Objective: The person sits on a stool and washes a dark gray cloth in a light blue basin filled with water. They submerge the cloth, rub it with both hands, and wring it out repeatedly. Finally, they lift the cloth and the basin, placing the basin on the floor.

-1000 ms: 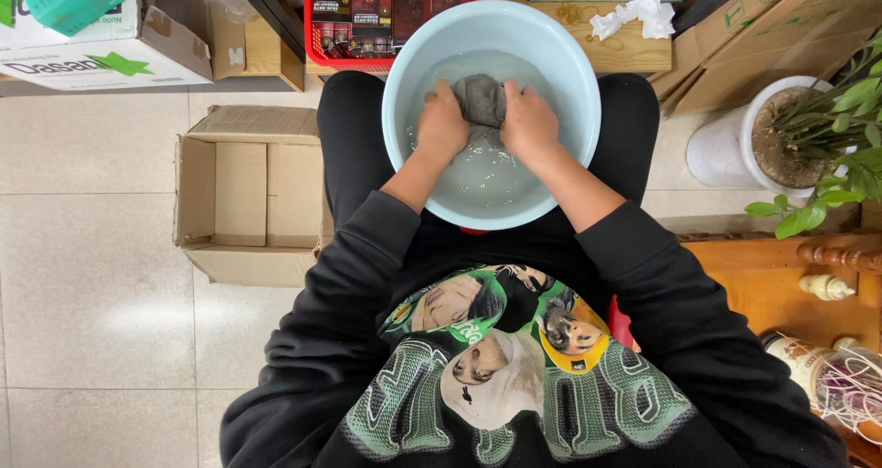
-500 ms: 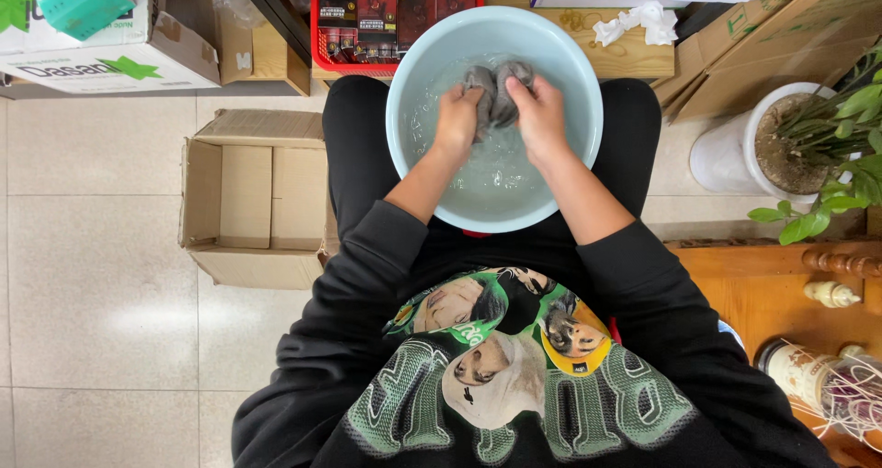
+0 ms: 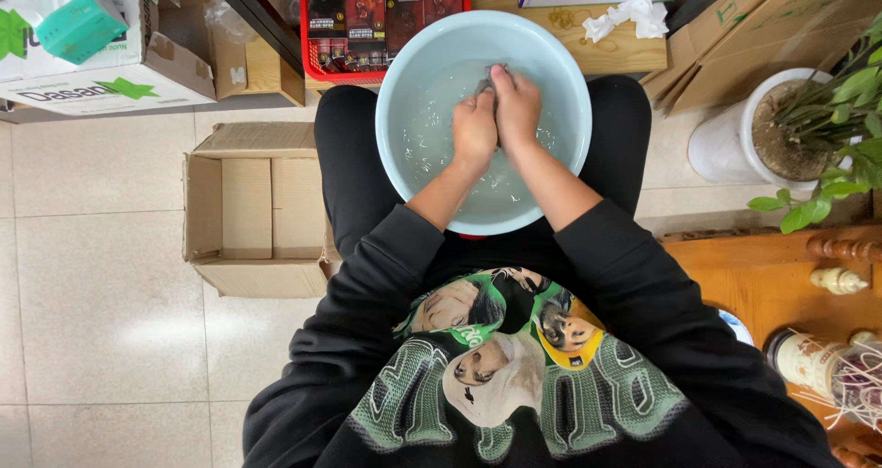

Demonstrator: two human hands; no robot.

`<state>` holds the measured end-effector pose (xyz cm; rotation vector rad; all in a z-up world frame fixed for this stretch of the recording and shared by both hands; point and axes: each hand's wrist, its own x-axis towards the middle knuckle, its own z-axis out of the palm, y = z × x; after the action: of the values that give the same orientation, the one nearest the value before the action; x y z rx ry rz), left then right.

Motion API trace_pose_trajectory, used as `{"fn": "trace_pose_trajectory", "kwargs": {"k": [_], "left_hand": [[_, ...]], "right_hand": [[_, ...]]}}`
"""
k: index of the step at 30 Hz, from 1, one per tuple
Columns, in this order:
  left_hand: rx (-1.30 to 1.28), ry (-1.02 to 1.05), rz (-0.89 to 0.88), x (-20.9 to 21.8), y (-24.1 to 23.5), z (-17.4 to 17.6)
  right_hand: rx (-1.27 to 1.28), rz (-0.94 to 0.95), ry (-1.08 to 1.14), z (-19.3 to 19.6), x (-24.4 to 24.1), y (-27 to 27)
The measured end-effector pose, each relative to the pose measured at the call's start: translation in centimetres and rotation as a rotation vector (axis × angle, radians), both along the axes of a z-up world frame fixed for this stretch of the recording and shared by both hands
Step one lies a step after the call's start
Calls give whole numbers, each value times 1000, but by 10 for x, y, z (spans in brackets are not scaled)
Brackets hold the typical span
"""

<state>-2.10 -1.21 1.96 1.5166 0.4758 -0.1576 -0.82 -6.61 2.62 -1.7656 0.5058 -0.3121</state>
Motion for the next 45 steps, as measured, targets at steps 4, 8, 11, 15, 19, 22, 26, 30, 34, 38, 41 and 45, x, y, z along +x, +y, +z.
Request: {"fn": "trace_pose_trajectory", "kwargs": {"k": [4,8,11,15,19,22,26,30,34,38,41,45], "left_hand": [[73,-54,42,16,12,7],[79,-23,28,11,14,1],[84,-5,9,12,18,0],[36,-2,23,20,31,-2],[81,-41,-97,16,42,-5],[350,-39,-268,24,67,-2],[929,-13,-554,17,85,-4],[1193,-96,-652,1,81,3],[1321,-281,-647,-10,81,2],[1455,-468,-640,-11,80,-4],[1446,-381,-707,-9,83,-4],[1360,-298,-743,-9,87,-10]], "right_hand": [[63,35,8,-7,-22,9],[56,51,31,-9,-11,4],[43,51,36,-9,-17,10],[2,112,87,-16,-44,21],[-159,153,116,-8,-15,-11],[-430,264,92,4,1,-34],[-526,435,278,16,-11,-45],[-646,574,247,14,-19,-37],[-948,619,134,-20,-24,-43],[-1049,689,269,-31,-19,-37],[-989,658,376,-34,-9,-42],[-816,584,209,-30,-7,-65]]}}
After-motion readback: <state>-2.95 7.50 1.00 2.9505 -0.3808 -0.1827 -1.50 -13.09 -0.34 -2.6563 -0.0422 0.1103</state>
